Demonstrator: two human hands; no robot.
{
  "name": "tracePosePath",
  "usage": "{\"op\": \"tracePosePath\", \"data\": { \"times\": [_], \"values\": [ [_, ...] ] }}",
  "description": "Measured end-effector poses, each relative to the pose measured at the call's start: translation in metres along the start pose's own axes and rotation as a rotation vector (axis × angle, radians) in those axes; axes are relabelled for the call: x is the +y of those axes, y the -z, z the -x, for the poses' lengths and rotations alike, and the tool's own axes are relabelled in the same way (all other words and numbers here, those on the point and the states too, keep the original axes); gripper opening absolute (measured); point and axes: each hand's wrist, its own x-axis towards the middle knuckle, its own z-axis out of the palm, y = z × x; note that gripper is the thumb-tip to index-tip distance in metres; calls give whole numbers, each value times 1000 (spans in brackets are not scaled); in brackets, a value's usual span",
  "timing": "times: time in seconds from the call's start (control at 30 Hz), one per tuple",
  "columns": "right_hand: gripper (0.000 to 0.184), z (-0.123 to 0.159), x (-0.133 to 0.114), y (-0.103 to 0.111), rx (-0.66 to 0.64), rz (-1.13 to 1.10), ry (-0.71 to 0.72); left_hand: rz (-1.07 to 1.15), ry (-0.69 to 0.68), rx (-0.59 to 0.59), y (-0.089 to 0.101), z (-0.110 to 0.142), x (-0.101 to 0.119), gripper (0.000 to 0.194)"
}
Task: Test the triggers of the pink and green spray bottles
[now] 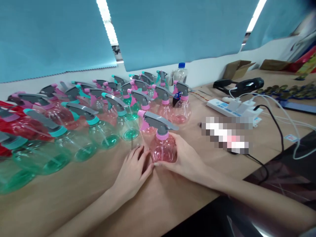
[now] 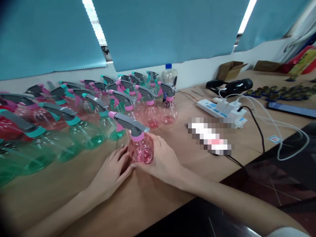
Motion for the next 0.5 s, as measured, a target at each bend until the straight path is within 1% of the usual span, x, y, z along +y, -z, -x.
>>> {"op": "tracePosePath", "data": {
  "times": [0.07,0.17,0.23,0.27,0.33,0.37,0.43,0.47,0.5],
  "values": [
    [84,2,5,11,-11,-31,6,1,-15,-12,-2,-6,6,38],
    [78,9,15,33,-35,-68,-9,3,-41,-22,-5,-18,18,41],
    [74,12,25,51,-45,-83,-36,13,-60,-24,-8,-27,26,41],
    [69,12,32,60,-62,-86,-58,21,-70,-25,-10,-32,30,41],
    [70,7,45,82,-110,-173,-42,37,-95,-31,-13,-42,38,40],
    [68,1,52,93,-119,-202,-54,44,-108,-36,-15,-47,41,40],
    [66,-11,61,118,-56,-142,-56,57,-132,-49,-19,-58,49,41],
    [61,-15,63,130,0,-121,-39,64,-143,-54,-21,-63,52,41],
    [53,-14,63,141,62,-76,-24,73,-154,-59,-23,-69,55,41]
  ]
}}
